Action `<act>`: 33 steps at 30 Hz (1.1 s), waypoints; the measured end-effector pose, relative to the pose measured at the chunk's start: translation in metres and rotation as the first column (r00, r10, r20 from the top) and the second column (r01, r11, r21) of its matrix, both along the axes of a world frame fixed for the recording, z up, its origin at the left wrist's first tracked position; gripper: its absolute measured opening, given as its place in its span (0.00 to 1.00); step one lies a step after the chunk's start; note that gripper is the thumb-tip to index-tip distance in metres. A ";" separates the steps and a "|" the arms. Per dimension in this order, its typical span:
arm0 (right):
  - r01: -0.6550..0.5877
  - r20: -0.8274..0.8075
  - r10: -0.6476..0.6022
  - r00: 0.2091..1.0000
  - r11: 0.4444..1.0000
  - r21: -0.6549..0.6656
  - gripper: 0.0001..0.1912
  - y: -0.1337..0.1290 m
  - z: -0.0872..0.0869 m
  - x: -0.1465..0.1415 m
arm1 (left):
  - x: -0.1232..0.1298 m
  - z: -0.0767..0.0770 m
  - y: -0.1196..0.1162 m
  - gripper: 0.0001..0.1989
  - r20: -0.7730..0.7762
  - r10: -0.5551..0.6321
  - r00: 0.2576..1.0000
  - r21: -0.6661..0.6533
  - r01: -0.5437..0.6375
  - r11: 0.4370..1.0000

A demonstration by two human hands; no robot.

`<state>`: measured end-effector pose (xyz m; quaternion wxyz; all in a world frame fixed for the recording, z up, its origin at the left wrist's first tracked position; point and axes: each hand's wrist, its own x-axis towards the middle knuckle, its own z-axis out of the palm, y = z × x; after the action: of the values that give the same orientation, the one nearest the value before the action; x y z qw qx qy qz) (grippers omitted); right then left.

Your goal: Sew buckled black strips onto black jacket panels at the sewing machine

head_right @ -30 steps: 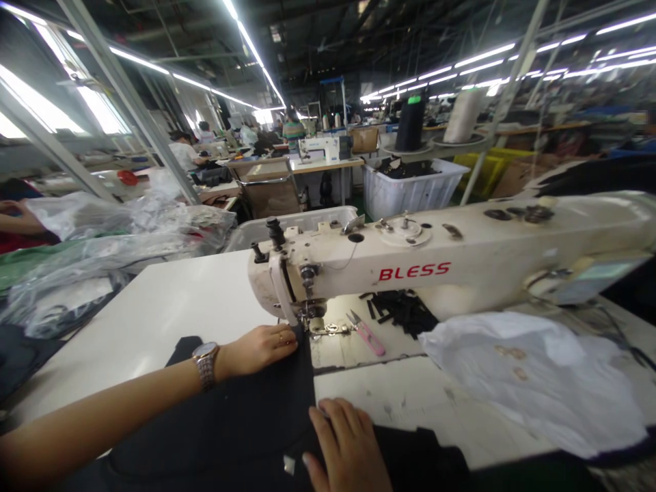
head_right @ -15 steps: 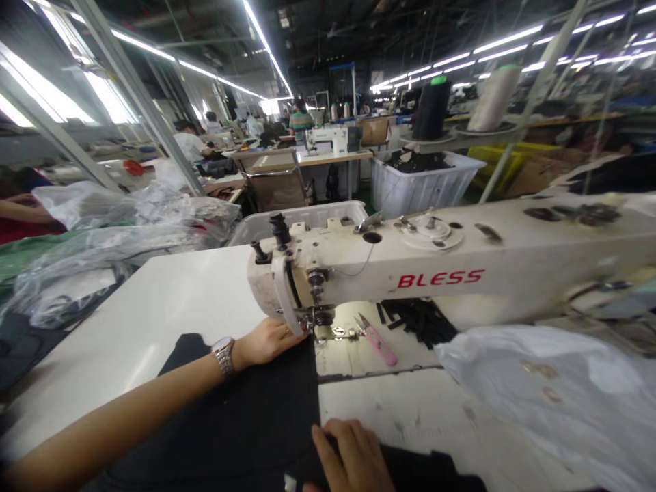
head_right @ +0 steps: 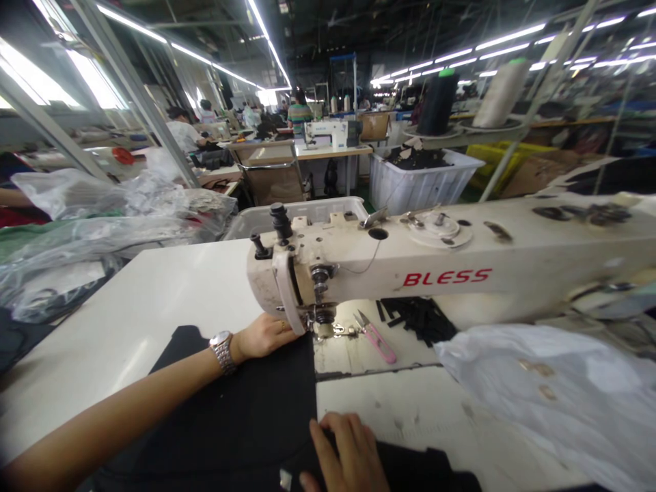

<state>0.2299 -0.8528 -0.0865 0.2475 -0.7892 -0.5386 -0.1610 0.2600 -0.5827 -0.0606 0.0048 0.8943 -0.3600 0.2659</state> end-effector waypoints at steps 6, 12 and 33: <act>-0.017 -0.013 0.017 1.000 1.000 0.004 0.18 0.001 0.006 0.001 | 0.001 0.002 0.001 0.13 0.007 -0.029 1.000 -0.022 0.029 0.999; 0.004 -0.061 -0.003 0.998 1.000 0.021 0.16 0.003 0.017 -0.001 | 0.001 0.003 0.001 0.15 0.047 -0.028 0.998 -0.023 0.029 0.999; 0.055 -0.165 -0.061 0.984 0.998 -0.040 0.18 0.002 0.016 -0.008 | 0.001 0.008 -0.002 0.17 0.115 -0.019 0.993 -0.045 0.024 0.999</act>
<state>0.2222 -0.8507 -0.0707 0.2730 -0.8195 -0.4954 -0.0923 0.2608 -0.5847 -0.0528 0.0077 0.8732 -0.3631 0.3251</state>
